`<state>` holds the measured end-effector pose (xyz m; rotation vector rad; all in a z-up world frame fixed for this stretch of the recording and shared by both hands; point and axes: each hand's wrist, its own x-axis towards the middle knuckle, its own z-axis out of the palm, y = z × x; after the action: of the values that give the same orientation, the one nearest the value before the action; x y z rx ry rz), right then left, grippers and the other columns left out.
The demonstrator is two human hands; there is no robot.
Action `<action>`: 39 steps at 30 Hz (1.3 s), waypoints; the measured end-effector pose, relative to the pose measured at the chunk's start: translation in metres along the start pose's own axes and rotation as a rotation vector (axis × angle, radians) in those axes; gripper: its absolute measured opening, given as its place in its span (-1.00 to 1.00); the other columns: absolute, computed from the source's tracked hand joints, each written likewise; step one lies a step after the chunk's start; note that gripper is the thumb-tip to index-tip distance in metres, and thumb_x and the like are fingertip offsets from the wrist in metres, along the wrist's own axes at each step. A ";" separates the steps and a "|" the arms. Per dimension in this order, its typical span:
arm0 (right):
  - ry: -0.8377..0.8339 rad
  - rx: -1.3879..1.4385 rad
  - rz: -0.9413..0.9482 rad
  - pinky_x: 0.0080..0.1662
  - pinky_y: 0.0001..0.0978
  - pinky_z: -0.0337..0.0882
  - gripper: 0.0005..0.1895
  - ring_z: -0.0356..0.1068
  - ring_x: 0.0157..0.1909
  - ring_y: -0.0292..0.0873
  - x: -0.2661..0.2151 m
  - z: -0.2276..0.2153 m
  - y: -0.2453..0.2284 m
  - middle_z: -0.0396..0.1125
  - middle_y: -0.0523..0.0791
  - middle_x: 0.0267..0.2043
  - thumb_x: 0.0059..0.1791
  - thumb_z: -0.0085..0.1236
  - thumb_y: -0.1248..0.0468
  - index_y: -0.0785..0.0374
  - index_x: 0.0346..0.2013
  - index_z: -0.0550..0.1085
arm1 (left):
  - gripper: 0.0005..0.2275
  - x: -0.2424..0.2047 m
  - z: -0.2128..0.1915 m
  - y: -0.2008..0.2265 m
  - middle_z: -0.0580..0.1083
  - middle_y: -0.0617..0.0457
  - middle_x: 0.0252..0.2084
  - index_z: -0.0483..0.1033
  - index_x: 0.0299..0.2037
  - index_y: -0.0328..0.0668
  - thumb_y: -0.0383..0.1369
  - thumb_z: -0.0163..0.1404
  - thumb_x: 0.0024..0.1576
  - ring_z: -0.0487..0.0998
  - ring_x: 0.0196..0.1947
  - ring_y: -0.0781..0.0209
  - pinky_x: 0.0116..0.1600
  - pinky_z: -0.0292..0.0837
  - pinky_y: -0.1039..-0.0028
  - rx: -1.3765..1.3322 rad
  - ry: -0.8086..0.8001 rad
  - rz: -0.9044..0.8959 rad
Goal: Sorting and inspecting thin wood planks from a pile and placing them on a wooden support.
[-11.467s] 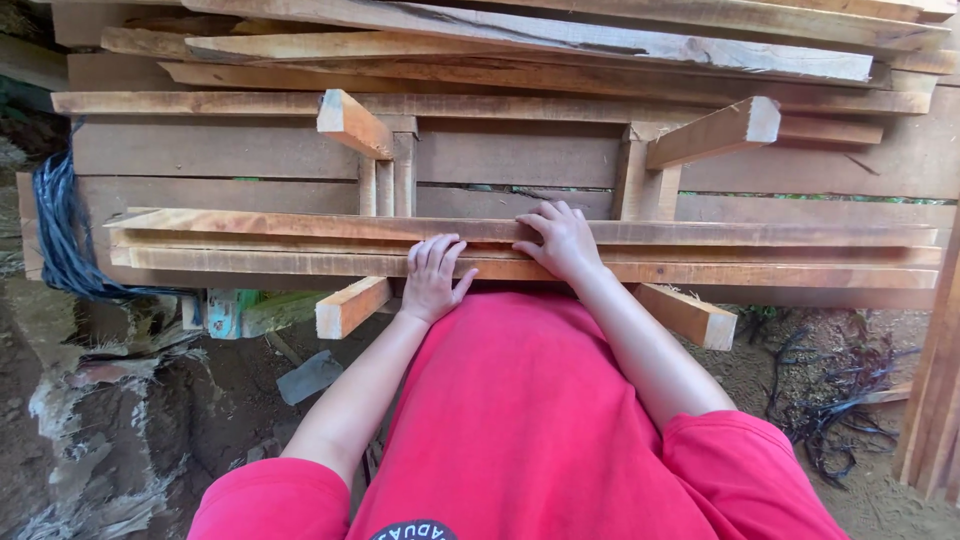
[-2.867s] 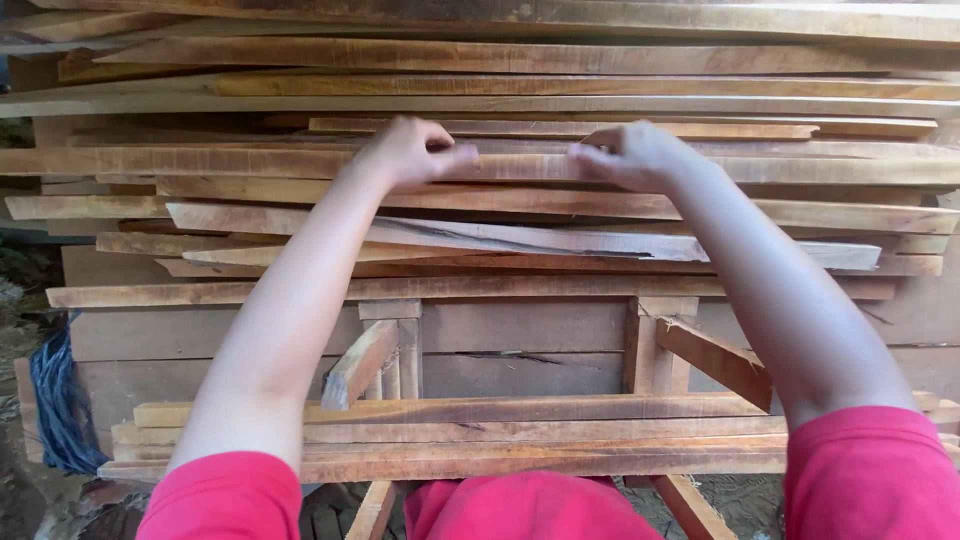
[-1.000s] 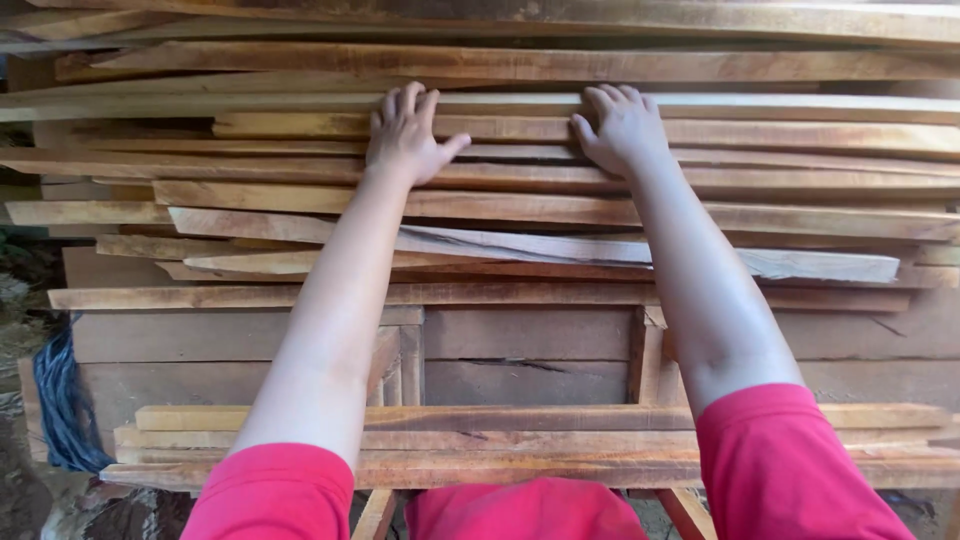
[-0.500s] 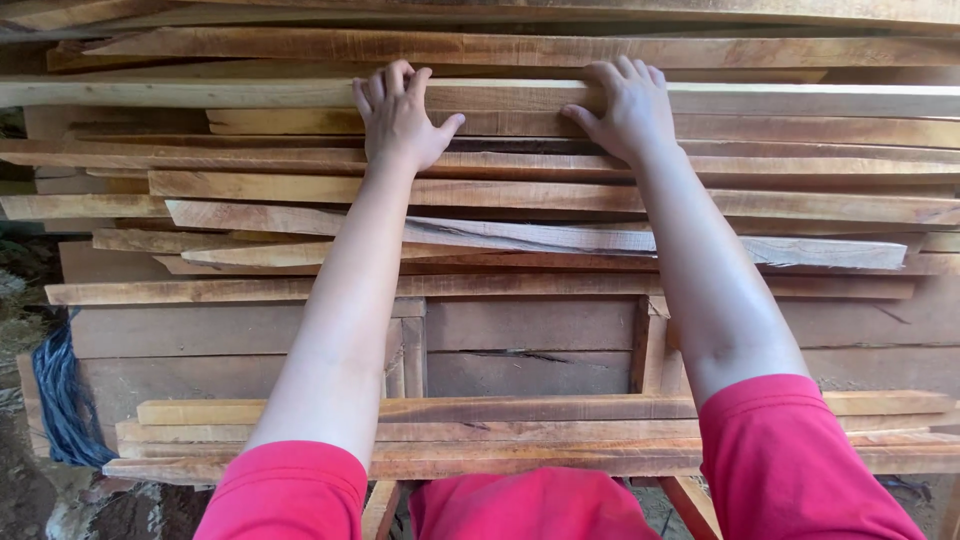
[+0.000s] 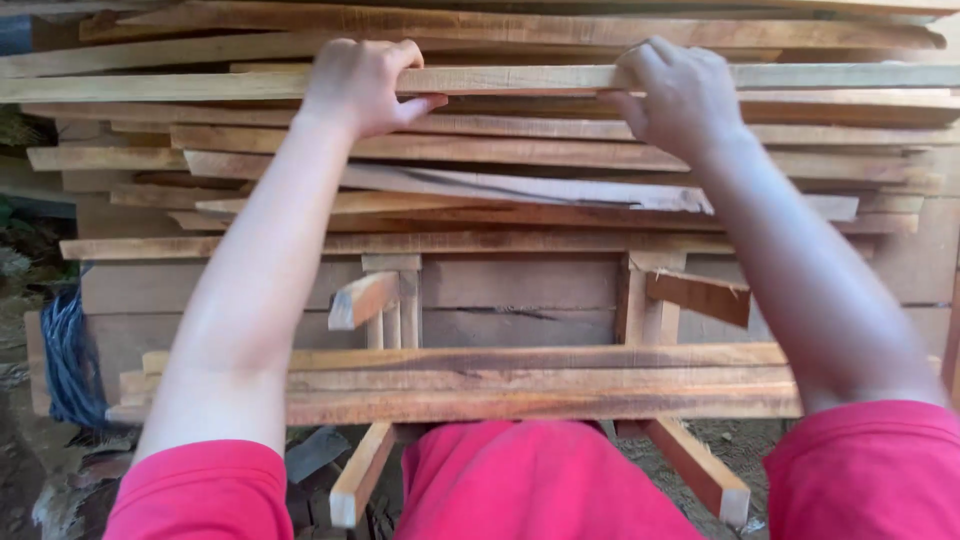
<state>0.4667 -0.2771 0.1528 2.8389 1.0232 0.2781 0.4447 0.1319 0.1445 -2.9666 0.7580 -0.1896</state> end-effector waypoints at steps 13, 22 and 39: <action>-0.635 0.440 0.119 0.03 0.16 0.43 -0.38 0.52 -0.11 0.38 -0.120 -0.215 -0.105 0.55 0.17 -0.30 0.02 -0.10 -0.33 0.00 0.05 0.56 | -0.38 -0.135 -0.212 0.161 0.60 -0.06 -0.46 0.63 -0.33 -0.05 0.30 -0.24 0.25 0.67 -0.25 -0.14 -0.05 0.49 0.06 -0.452 -0.555 -0.245; -0.628 0.570 0.131 0.06 0.11 0.48 -0.44 0.50 0.05 0.17 -0.193 -0.157 -0.142 0.51 -0.05 -0.02 -0.06 0.16 -0.20 0.04 0.08 0.47 | -0.56 -0.211 -0.119 0.213 0.52 0.04 -0.24 0.46 -0.15 0.03 0.22 -0.03 0.16 0.60 -0.13 -0.02 -0.08 0.46 0.13 -0.488 -0.221 -0.164; -0.153 0.529 -0.056 -0.13 -0.05 0.50 -0.55 0.45 -0.15 0.05 -0.212 -0.083 -0.150 0.36 -0.11 -0.22 -0.07 0.27 -0.03 0.05 0.03 0.47 | -0.59 -0.216 -0.039 0.230 0.42 0.30 -0.09 0.54 -0.02 0.21 0.15 0.13 0.06 0.44 -0.06 0.19 0.09 0.23 0.24 -0.430 0.022 -0.191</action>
<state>0.1961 -0.2941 0.1804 3.2057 1.3003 -0.2538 0.1425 0.0333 0.1379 -3.4514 0.5769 -0.0763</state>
